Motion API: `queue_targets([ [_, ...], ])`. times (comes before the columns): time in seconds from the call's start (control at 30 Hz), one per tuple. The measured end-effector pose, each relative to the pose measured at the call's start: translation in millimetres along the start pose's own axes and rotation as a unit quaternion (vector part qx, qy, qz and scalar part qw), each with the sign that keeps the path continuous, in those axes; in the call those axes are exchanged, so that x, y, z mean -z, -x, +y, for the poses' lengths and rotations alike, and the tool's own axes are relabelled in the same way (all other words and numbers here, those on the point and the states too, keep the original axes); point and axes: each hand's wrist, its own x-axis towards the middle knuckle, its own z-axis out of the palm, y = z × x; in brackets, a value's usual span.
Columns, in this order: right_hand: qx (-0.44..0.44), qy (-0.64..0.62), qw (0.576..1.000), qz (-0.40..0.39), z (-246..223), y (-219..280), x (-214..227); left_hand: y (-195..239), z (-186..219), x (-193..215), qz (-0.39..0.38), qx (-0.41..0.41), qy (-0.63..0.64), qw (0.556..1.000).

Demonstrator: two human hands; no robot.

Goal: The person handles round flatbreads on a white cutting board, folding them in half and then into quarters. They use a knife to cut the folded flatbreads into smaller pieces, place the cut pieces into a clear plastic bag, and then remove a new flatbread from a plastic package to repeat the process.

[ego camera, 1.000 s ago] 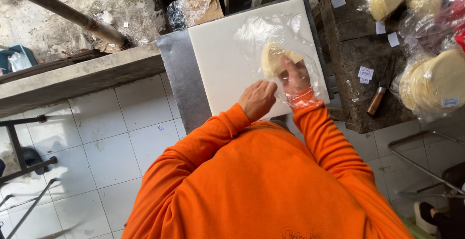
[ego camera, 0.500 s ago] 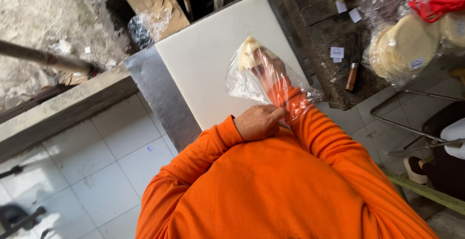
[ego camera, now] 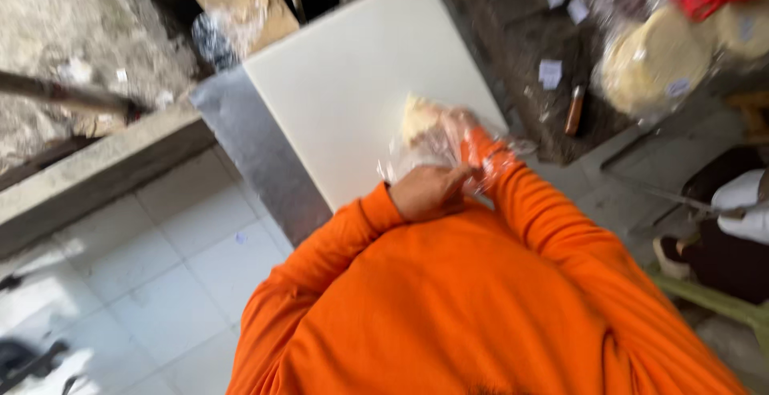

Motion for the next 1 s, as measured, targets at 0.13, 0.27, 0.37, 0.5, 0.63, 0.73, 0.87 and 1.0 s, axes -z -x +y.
queue_targets([
  [0.13, -0.002, -0.034, 0.997, 0.072, 10, -13, 18, -1, 6, 8, 0.015, -0.063, 0.026, 0.998],
  [0.27, 0.010, -0.018, 0.993, 0.119, 1, -16, 20, -2, 13, 21, 0.009, -0.119, 0.039, 0.992],
  [0.37, 0.034, 0.018, 0.991, 0.127, -12, 1, 13, 4, 11, 26, 0.096, -0.090, 0.022, 0.991],
  [0.5, -0.056, 0.003, 0.993, 0.101, -26, 14, 6, -3, -22, 34, 0.394, 0.096, 0.159, 0.900],
  [0.63, -0.128, 0.102, 0.979, 0.120, -16, 0, 11, -10, -67, 25, 0.233, 0.202, 0.605, 0.734],
  [0.73, -0.125, -0.068, 0.990, 0.018, -9, -14, 31, -19, -93, 17, 0.244, 0.234, 0.665, 0.666],
  [0.87, 0.004, 0.064, 0.990, -0.124, -6, -1, 71, -31, -116, 17, 0.275, 0.201, 0.670, 0.660],
  [1.0, -0.065, 0.234, 0.952, -0.189, -24, 17, 133, -59, -129, 29, 0.329, 0.198, 0.648, 0.657],
])
